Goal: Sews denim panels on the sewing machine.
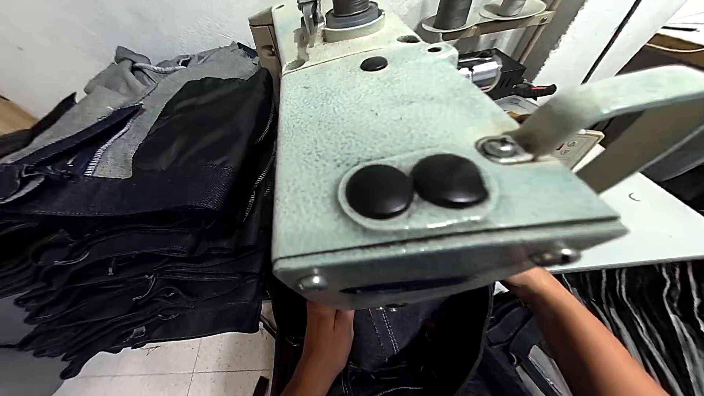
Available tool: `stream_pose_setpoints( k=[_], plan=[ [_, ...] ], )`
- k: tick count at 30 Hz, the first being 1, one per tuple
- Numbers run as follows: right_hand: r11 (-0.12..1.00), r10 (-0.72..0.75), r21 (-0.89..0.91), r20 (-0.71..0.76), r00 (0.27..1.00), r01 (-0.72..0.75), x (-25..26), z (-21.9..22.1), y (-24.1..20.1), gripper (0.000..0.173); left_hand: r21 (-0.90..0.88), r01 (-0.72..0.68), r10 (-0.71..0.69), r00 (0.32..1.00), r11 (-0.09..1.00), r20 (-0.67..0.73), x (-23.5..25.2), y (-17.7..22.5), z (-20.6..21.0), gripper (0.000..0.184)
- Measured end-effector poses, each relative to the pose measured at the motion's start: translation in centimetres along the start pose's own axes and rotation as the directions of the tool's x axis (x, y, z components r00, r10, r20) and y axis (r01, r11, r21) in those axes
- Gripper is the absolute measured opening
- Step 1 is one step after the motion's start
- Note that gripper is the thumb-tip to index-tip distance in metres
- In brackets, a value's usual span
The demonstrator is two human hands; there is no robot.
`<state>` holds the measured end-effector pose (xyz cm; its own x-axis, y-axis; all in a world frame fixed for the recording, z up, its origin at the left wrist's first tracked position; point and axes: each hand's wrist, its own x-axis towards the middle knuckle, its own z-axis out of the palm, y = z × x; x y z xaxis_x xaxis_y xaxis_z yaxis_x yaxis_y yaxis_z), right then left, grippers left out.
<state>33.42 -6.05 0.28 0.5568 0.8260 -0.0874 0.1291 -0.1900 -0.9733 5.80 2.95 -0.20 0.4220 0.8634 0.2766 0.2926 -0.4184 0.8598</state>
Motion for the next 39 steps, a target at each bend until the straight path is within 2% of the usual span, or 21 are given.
stream_pose_setpoints(
  k=[3,6,9,11,13,15,17,19,21,25,27,29,31,32,33,35,37,39],
  plan=[
    [0.997,-0.080,0.024,0.017,0.997,0.079,-0.1,-0.1,0.6,0.016,-0.033,0.037,-0.036,0.999,0.999,0.017,0.3,0.1,-0.3,0.025],
    [0.998,-0.061,-0.002,0.002,0.998,0.061,-0.3,0.0,0.8,0.015,0.021,0.069,-0.071,0.994,0.997,0.079,0.5,0.4,-1.2,0.025],
    [0.998,-0.040,-0.038,-0.004,0.999,0.040,-0.5,0.1,0.6,0.011,0.170,0.093,-0.117,0.983,0.981,0.140,0.7,1.0,-2.5,0.035],
    [0.979,-0.110,-0.175,0.004,0.994,0.109,-0.8,0.0,0.6,0.012,0.198,0.085,-0.115,0.982,0.977,0.150,0.6,0.7,-3.4,0.046],
    [0.890,-0.272,-0.378,0.014,0.962,0.257,-1.1,-0.3,1.2,0.037,0.236,0.116,-0.159,0.972,0.965,0.175,0.4,0.9,-4.5,0.055],
    [0.781,-0.386,-0.526,0.019,0.922,0.338,-1.8,-0.7,1.8,0.057,0.274,0.110,-0.169,0.965,0.955,0.202,-0.2,1.2,-5.6,0.056],
    [0.726,-0.417,-0.600,0.006,0.909,0.336,-2.9,-0.9,2.5,0.069,0.293,0.072,-0.153,0.953,0.953,0.262,-1.0,1.7,-6.6,0.053],
    [0.741,-0.382,-0.611,-0.045,0.923,0.277,-4.0,-1.0,3.7,0.072,0.316,0.033,-0.148,0.926,0.948,0.346,-1.8,2.5,-7.2,0.046],
    [0.819,-0.274,-0.545,-0.097,0.957,0.179,-5.3,-0.9,4.8,0.067,0.376,-0.040,-0.125,0.906,0.926,0.404,-2.3,3.1,-7.2,0.041],
    [0.958,0.019,-0.281,-0.121,0.993,-0.053,-6.5,0.2,7.1,0.054,0.543,-0.160,-0.139,0.873,0.825,0.468,-2.6,4.3,-6.1,0.057],
    [0.989,0.138,-0.037,-0.136,0.981,-0.144,-6.8,1.7,8.2,0.051,0.634,-0.200,-0.124,0.895,0.747,0.428,-2.4,4.6,-4.7,0.069],
    [0.949,0.214,0.270,-0.185,0.959,-0.160,-6.7,3.4,9.1,0.042,0.699,-0.223,-0.021,0.946,0.680,0.322,-2.2,4.0,-2.8,0.082],
    [0.885,0.257,0.446,-0.235,0.937,-0.131,-5.8,4.4,9.1,0.031,0.655,-0.087,-0.156,0.940,0.750,0.304,-1.4,3.9,-1.9,0.087],
    [0.850,0.288,0.509,-0.229,0.930,-0.138,-5.2,4.6,8.7,0.028,0.586,0.012,-0.245,0.915,0.810,0.320,-0.9,3.8,-2.0,0.084],
    [0.822,0.310,0.550,-0.214,0.926,-0.148,-4.7,4.6,8.1,0.026,0.484,0.089,-0.273,0.906,0.870,0.324,-0.8,3.3,-2.1,0.076],
    [0.830,0.292,0.540,-0.206,0.934,-0.140,-4.1,4.3,6.2,0.024,0.227,0.175,-0.235,0.933,0.958,0.271,-1.5,1.6,-2.7,0.049],
    [0.909,0.132,0.411,-0.126,0.983,-0.070,-3.5,2.6,4.1,0.025,0.039,0.317,-0.319,0.931,0.948,0.179,-2.6,0.9,-5.2,0.030],
    [0.976,-0.102,0.199,0.055,0.993,0.089,-2.4,1.2,2.6,0.018,-0.062,0.389,-0.385,0.920,0.919,0.070,-3.3,-1.0,-9.3,0.023]
  ],
)
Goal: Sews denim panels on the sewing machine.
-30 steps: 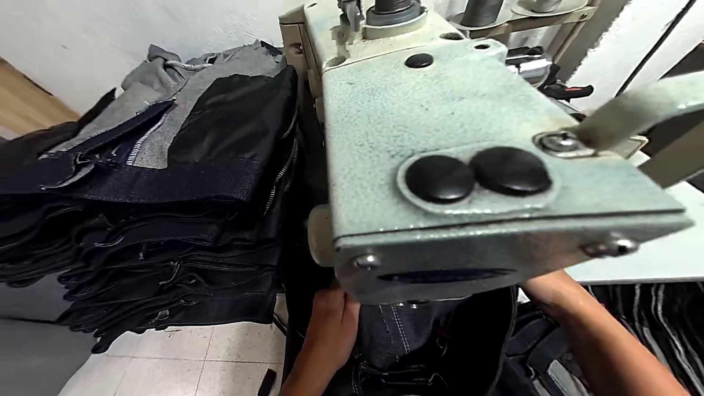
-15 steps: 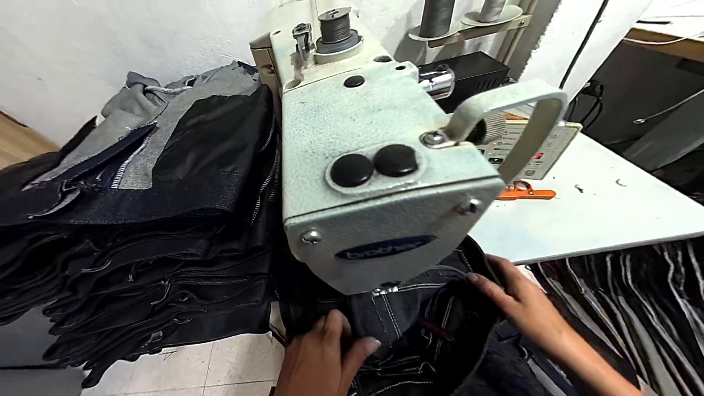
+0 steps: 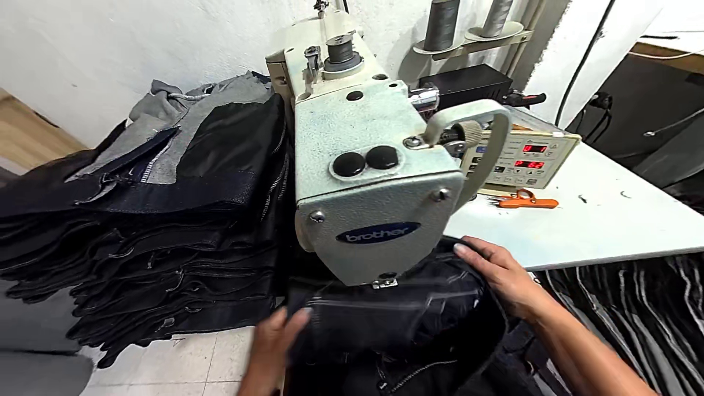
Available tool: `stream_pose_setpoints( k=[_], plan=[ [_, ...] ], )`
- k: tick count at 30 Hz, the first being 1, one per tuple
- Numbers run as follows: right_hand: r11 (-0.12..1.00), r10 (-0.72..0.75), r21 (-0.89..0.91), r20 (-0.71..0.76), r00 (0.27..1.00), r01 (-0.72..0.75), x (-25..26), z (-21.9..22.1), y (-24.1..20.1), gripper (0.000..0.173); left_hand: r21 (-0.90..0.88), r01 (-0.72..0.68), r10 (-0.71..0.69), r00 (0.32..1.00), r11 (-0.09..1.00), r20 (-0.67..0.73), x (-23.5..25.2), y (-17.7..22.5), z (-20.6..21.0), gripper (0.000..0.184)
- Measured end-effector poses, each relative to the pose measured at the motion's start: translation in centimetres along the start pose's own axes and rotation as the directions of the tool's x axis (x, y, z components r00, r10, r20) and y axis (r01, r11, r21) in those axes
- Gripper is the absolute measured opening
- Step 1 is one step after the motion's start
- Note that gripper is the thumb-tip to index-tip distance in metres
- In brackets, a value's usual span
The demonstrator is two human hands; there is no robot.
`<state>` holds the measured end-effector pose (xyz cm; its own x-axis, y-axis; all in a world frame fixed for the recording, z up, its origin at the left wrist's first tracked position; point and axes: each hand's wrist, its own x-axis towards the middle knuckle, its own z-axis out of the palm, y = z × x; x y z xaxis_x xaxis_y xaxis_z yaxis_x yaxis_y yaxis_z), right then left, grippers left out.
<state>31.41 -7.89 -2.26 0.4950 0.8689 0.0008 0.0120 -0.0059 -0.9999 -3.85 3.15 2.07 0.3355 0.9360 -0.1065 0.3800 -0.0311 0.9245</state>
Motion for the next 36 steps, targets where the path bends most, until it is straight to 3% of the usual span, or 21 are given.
stream_pose_setpoints(
  k=[2,5,8,10,12,17,22,27,30,31,32,33,34,35,36],
  plan=[
    [0.953,-0.176,-0.219,0.171,0.969,0.211,1.3,1.5,-1.2,0.013,-0.031,-0.056,0.054,0.996,0.998,-0.065,0.3,-2.8,-3.9,0.021],
    [0.731,-0.432,-0.497,0.195,0.881,0.468,2.6,5.3,-3.5,0.021,0.025,-0.113,0.116,0.979,0.993,-0.165,0.9,-5.9,-6.0,0.024],
    [0.600,-0.565,-0.564,0.203,0.800,0.567,4.9,6.4,-4.2,0.013,0.089,-0.155,0.168,0.972,0.984,-0.167,0.8,-6.0,-5.2,0.024],
    [0.517,-0.654,-0.514,0.278,0.703,0.684,8.4,5.7,-2.4,0.019,0.135,-0.164,0.184,0.971,0.977,-0.153,0.2,-5.5,-4.3,0.024],
    [0.544,-0.639,-0.428,0.347,0.687,0.722,10.4,4.9,-1.4,0.020,0.134,-0.205,0.221,0.969,0.969,-0.113,-0.8,-5.1,-3.9,0.022],
    [0.728,-0.521,-0.282,0.364,0.772,0.625,10.0,4.7,-1.1,0.015,0.122,-0.287,0.289,0.957,0.950,0.001,-2.2,-5.0,-4.4,0.019],
    [0.766,-0.434,-0.389,0.274,0.858,0.512,10.2,4.8,-0.6,0.017,0.162,-0.251,0.270,0.957,0.954,-0.108,-0.4,-4.7,-3.8,0.026],
    [0.771,-0.468,-0.325,0.293,0.834,0.547,10.8,4.5,-0.6,0.013,0.081,-0.318,0.320,0.947,0.945,-0.014,0.1,-4.6,-4.4,0.021],
    [0.739,-0.593,-0.218,0.241,0.769,0.638,9.6,4.9,-0.7,0.017,0.076,-0.311,0.312,0.950,0.947,-0.010,-0.1,-4.6,-4.3,0.022],
    [0.762,-0.564,-0.226,0.231,0.793,0.607,8.1,5.3,-2.4,0.014,0.074,-0.307,0.309,0.951,0.949,-0.015,-0.1,-4.6,-4.2,0.021],
    [0.848,-0.339,-0.320,0.284,0.897,0.422,6.2,5.4,-5.7,0.011,0.071,-0.309,0.311,0.950,0.948,-0.017,-0.1,-4.6,-4.2,0.021],
    [0.844,-0.348,-0.311,0.300,0.888,0.436,6.3,5.3,-5.7,0.010,0.071,-0.316,0.317,0.948,0.946,-0.013,0.0,-4.6,-4.2,0.021],
    [0.746,-0.591,-0.177,0.268,0.761,0.642,8.6,5.1,-2.4,0.012,0.071,-0.324,0.325,0.946,0.943,-0.002,0.0,-4.6,-4.3,0.021],
    [0.707,-0.640,-0.138,0.291,0.711,0.693,10.3,4.7,-0.6,0.013,0.073,-0.330,0.330,0.944,0.941,0.006,0.1,-4.7,-4.4,0.021],
    [0.719,-0.608,-0.158,0.328,0.723,0.677,11.0,4.3,0.1,0.013,0.074,-0.330,0.330,0.944,0.941,0.013,0.2,-4.7,-4.5,0.021]
  ],
)
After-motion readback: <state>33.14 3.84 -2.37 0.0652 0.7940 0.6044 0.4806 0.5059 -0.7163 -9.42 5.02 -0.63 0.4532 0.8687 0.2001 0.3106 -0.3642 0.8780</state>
